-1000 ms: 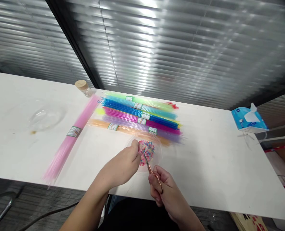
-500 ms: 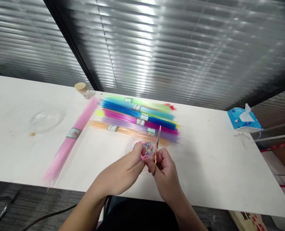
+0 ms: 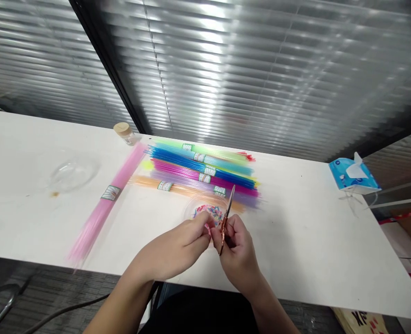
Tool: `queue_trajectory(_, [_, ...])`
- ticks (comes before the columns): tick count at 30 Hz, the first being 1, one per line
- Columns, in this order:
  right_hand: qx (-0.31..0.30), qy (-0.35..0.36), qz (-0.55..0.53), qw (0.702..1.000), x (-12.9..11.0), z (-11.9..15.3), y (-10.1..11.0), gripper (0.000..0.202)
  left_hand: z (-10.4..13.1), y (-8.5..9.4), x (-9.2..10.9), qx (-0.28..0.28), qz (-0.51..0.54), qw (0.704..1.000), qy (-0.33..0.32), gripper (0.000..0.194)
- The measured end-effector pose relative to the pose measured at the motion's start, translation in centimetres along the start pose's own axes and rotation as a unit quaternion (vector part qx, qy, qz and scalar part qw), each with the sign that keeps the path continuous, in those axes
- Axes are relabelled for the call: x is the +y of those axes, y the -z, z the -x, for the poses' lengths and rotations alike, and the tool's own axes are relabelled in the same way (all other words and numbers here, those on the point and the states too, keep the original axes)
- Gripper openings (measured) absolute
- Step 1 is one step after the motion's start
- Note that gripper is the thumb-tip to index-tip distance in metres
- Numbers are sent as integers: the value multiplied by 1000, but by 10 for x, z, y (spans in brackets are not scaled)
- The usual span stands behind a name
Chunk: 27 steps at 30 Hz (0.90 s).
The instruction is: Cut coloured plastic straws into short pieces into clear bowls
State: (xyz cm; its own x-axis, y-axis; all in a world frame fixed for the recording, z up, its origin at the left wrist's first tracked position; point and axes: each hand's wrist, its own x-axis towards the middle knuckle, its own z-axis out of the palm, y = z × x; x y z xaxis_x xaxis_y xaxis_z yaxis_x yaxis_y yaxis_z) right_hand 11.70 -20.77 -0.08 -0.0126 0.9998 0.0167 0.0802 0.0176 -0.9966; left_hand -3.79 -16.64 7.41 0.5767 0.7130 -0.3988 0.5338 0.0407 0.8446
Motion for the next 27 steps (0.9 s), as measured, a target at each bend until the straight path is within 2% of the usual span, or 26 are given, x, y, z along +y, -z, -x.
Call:
queue_trajectory(6, [17, 20, 31, 999, -6, -3, 12, 31, 8, 4, -3, -11, -118, 993, -19, 41])
queue_trajectory(10, [10, 6, 21, 1000, -9, -7, 14, 32, 14, -3, -6, 35, -177, 984, -8, 40])
queue_trajectory(16, [9, -14, -26, 1000, -6, -7, 16, 35, 14, -3, -5, 51, -170, 984, 1, 38])
queue_trajectory(20, [-49, -50, -67, 995, -10, 10, 26, 36, 15, 5, -9, 91, -146, 984, 41, 41])
queue_trajectory(25, [-159, -134, -11, 978, -17, 35, 27, 33, 13, 10, -16, 113, -130, 983, 55, 43])
queue_trajectory(27, [-184, -147, -4, 972, -18, 39, 23, 31, 11, 10, -17, 110, -133, 984, 53, 42])
